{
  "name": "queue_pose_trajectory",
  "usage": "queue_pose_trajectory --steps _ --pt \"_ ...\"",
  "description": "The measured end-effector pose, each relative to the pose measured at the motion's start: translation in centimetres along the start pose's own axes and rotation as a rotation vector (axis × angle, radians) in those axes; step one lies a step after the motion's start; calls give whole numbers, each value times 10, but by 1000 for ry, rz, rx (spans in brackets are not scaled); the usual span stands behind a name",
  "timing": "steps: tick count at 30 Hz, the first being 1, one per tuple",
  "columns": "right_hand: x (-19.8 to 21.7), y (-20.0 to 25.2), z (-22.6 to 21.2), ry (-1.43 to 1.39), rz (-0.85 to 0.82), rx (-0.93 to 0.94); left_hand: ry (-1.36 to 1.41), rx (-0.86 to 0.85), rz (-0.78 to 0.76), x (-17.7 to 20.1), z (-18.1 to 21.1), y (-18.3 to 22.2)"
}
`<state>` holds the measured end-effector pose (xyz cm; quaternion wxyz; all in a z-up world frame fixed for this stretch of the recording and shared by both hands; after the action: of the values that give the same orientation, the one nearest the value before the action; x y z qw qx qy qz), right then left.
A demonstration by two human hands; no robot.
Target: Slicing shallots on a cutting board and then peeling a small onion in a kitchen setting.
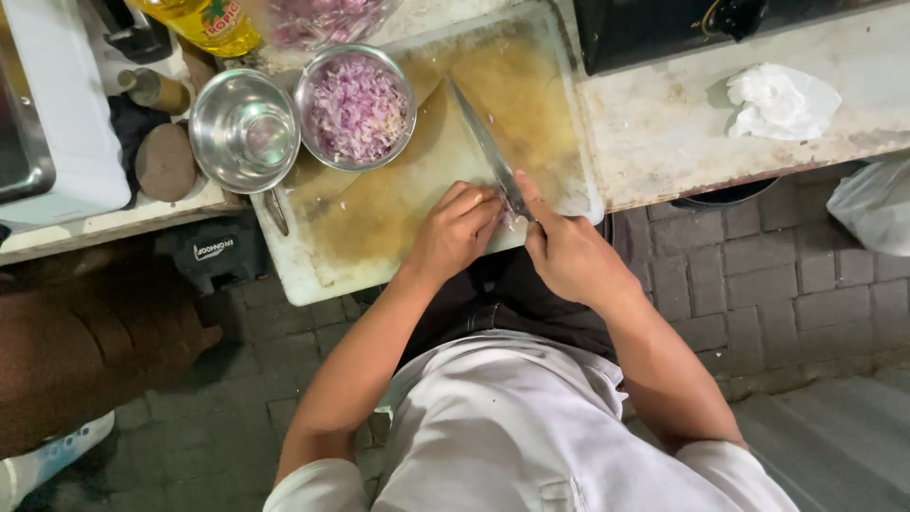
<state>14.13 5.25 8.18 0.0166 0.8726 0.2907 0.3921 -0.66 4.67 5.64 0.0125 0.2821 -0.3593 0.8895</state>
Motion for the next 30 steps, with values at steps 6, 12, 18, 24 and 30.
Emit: queue_pose_trajectory --steps 6,12,18,24,30 --pt "8 21 -17 58 -40 -51 35 8 43 -2 -3 4" --pt "-19 30 -6 80 -11 -72 -2 13 -19 4 1 -6" --pt "-30 16 -3 55 27 -64 -19 -14 -57 0 -4 -4" --pt "-8 -1 0 -64 10 -41 86 13 -34 6 2 -4" --pt "6 15 -20 38 -34 -69 42 54 13 0 -4 8"
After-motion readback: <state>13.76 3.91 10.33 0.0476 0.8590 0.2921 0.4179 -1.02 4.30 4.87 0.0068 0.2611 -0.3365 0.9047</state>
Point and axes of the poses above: each hand's wrist, its own y-axis away from the middle knuckle, its own x-axis out of the back of the hand, z = x × y, the point moved 6 cm from there along -y, towards the middle knuckle, and after that the axes turned 2 degrees about -z, right-handed, at the moved point
